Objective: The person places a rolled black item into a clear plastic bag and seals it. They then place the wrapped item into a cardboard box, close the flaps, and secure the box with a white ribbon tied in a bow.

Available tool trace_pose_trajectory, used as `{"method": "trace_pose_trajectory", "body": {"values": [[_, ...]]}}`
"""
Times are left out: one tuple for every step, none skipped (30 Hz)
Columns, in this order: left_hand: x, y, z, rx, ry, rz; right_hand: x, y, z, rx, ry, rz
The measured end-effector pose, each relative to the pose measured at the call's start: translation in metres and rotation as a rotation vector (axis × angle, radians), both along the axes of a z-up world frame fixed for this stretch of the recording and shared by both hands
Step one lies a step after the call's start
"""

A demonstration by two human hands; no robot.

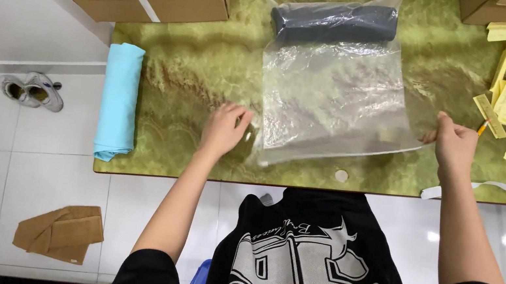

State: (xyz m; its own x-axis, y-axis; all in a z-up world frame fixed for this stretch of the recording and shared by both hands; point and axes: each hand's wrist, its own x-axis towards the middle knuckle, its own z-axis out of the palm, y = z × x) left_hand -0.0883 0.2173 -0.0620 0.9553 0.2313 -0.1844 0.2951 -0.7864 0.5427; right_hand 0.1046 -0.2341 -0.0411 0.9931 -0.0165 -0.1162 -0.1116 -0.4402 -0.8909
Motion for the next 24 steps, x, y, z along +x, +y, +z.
{"method": "trace_pose_trajectory", "body": {"values": [[0.009,0.001,-0.017,-0.002,-0.002,-0.001,0.002,0.005,0.008,-0.002,-0.002,-0.001],[0.018,0.003,-0.034,-0.112,-0.078,0.138,0.003,0.012,0.015,-0.101,0.05,-0.009],[0.026,0.005,-0.051,-0.221,-0.155,0.276,0.004,0.018,0.022,-0.2,0.103,-0.016],[0.034,0.003,-0.054,-0.222,-0.157,0.274,0.01,0.026,0.022,-0.2,0.1,-0.019],[0.042,0.001,-0.057,-0.351,-0.087,0.357,0.016,0.034,0.022,-0.15,0.114,-0.007],[0.051,-0.002,-0.06,-0.481,-0.015,0.438,0.023,0.041,0.023,-0.102,0.126,0.005],[0.059,-0.007,-0.065,-0.483,-0.017,0.434,0.034,0.039,0.003,-0.103,0.123,0.001],[0.066,-0.009,-0.069,-0.685,0.002,0.506,0.045,0.038,-0.017,-0.07,0.084,0.0],[0.073,-0.011,-0.073,-0.887,0.022,0.576,0.055,0.038,-0.037,-0.037,0.045,0.0],[0.079,-0.012,-0.067,-0.887,0.021,0.573,0.059,0.04,-0.036,-0.037,0.043,-0.002],[0.084,-0.013,-0.062,-0.922,0.078,0.616,0.062,0.041,-0.036,0.027,0.121,-0.013],[0.09,-0.012,-0.056,-0.956,0.134,0.66,0.066,0.044,-0.035,0.092,0.2,-0.022],[0.094,-0.009,-0.064,-0.955,0.132,0.659,0.068,0.045,-0.036,0.093,0.198,-0.022],[0.099,-0.006,-0.071,-0.929,0.128,0.679,0.072,0.047,-0.036,0.103,0.234,-0.045],[0.105,-0.002,-0.078,-0.902,0.125,0.7,0.075,0.049,-0.036,0.114,0.271,-0.067],[0.11,-0.002,-0.086,-0.904,0.122,0.7,0.083,0.049,-0.044,0.113,0.268,-0.066],[0.116,-0.001,-0.095,-0.875,0.093,0.709,0.092,0.049,-0.052,0.086,0.299,-0.064],[0.12,-0.002,-0.104,-0.845,0.068,0.718,0.098,0.047,-0.061,0.059,0.333,-0.064],[0.122,-0.002,-0.107,-0.847,0.069,0.717,0.103,0.044,-0.067,0.058,0.333,-0.065],[0.124,-0.002,-0.11,-0.841,0.047,0.726,0.109,0.042,-0.073,0.027,0.333,-0.064],[0.125,-0.002,-0.113,-0.836,0.026,0.735,0.114,0.04,-0.078,-0.004,0.334,-0.064],[0.124,-0.002,-0.108,-0.838,0.025,0.738,0.124,0.032,-0.089,-0.006,0.334,-0.061],[0.122,-0.002,-0.104,-0.871,0.021,0.742,0.134,0.025,-0.099,-0.015,0.351,-0.037],[0.119,0.001,-0.098,-0.901,0.016,0.747,0.143,0.021,-0.111,-0.023,0.369,-0.011]]}}
